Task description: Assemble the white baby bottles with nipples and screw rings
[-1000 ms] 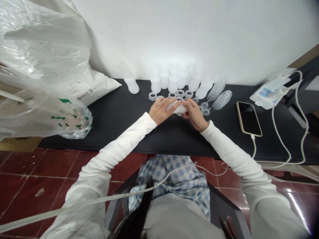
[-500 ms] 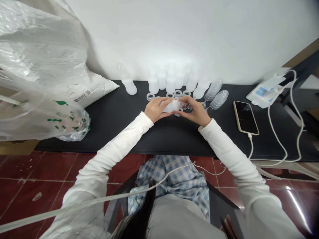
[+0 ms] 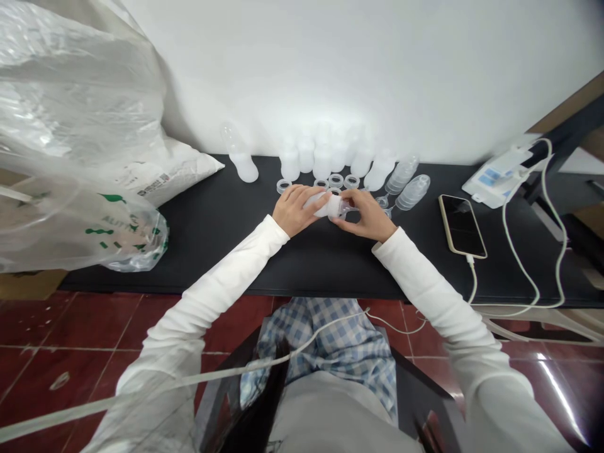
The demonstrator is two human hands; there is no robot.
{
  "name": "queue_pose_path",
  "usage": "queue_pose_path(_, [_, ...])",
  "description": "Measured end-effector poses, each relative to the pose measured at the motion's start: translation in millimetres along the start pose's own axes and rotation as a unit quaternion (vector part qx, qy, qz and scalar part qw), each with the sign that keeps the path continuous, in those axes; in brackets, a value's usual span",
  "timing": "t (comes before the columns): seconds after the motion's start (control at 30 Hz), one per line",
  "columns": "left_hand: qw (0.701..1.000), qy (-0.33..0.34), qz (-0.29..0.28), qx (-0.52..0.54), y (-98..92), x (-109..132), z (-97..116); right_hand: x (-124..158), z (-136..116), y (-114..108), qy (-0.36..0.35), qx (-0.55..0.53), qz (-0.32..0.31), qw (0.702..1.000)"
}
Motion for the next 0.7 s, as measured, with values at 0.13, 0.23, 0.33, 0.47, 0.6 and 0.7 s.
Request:
queue_pose_path(0.13, [0.998, -0.061, -0.025, 0.015, 2.3, -1, -13, 3, 10, -46, 0.053, 0.143, 0.117, 0.981])
queue_pose_path(0.23, [0.995, -0.092, -0.023, 0.019, 1.8, 0, -19, 23, 31, -94, 0.205, 0.287, 0.265, 0.897])
queue_pose_path(0.33, [0.995, -0.097, -0.025, 0.013, 3.2, 0, -20, 43, 59, -113, 0.307, 0.299, 0.301, 0.852])
queue_pose_path(0.47, [0.995, -0.090, -0.045, -0.004, 6.4, -1, -18, 60, 89, -119, 0.377, 0.246, 0.272, 0.851])
queue_pose_path(0.6, [0.995, -0.089, -0.044, -0.017, 5.0, -2, -17, 60, 71, -137, 0.338, 0.227, 0.330, 0.852])
queue_pose_path(0.7, [0.993, -0.098, -0.058, -0.010, 8.0, -1, -19, 45, 31, -135, 0.182, 0.173, 0.392, 0.885])
Point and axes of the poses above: each hand's wrist, its own x-axis away from the middle knuckle, its own y-axis out of the palm, z = x × y, the point moved 9 cm from there along -x, towards the middle knuckle, and after that the axes turned 9 degrees about -x, right-handed, at the moved point
